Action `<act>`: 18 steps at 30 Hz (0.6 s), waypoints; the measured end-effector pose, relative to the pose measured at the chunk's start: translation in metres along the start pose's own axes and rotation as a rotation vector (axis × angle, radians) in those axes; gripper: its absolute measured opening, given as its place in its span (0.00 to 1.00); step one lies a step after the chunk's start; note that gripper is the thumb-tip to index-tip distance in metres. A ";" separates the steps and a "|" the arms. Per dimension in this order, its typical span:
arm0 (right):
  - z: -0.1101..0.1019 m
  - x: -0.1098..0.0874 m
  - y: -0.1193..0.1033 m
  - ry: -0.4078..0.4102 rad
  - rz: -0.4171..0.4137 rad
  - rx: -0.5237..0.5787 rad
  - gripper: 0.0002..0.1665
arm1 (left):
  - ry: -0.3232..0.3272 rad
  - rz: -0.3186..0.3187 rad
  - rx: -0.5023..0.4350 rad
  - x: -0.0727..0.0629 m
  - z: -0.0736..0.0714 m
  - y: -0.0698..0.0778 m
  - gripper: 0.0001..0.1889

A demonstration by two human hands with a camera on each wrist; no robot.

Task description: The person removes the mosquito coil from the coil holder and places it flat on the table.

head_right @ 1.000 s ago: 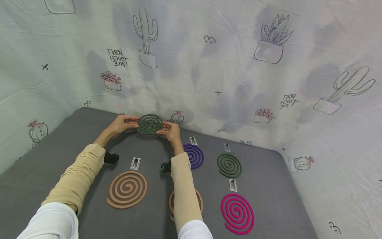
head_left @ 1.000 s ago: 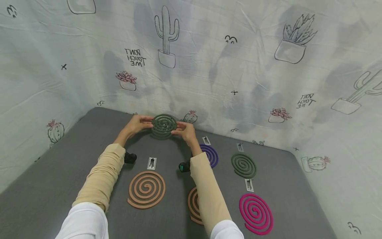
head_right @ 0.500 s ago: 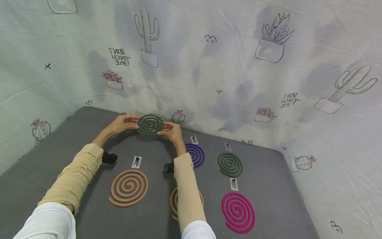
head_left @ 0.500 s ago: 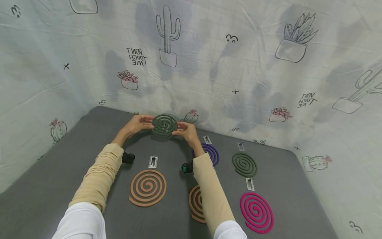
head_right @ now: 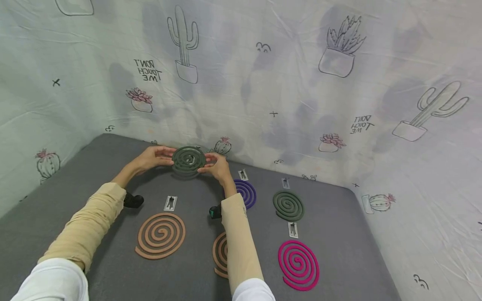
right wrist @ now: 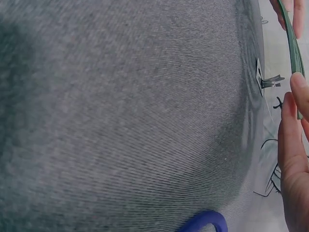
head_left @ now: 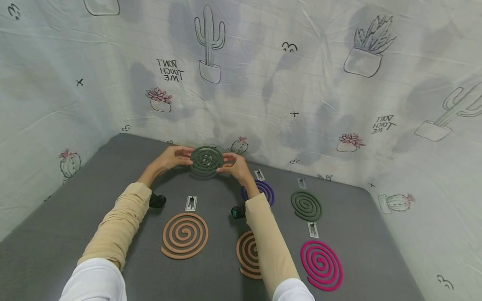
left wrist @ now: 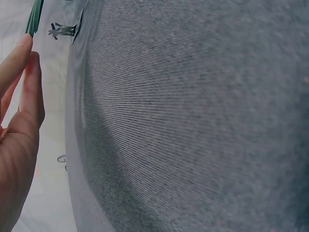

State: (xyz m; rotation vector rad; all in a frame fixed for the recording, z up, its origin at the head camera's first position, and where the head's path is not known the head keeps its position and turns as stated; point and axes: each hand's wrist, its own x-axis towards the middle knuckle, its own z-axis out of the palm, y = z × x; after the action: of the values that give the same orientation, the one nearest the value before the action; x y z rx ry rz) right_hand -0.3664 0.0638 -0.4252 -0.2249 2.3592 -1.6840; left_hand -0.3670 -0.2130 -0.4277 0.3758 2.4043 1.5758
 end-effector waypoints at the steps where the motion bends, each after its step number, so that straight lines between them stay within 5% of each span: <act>1: 0.000 -0.001 0.000 -0.004 -0.001 -0.001 0.36 | 0.000 0.000 0.003 -0.001 0.000 0.000 0.31; 18: 0.005 -0.010 0.006 -0.029 -0.010 0.023 0.35 | -0.017 0.021 0.038 -0.014 0.001 -0.005 0.31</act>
State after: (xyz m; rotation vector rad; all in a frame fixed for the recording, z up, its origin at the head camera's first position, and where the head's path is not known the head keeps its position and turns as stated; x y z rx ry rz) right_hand -0.3554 0.0638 -0.4310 -0.2550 2.3206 -1.7000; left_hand -0.3536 -0.2186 -0.4324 0.4205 2.4285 1.5311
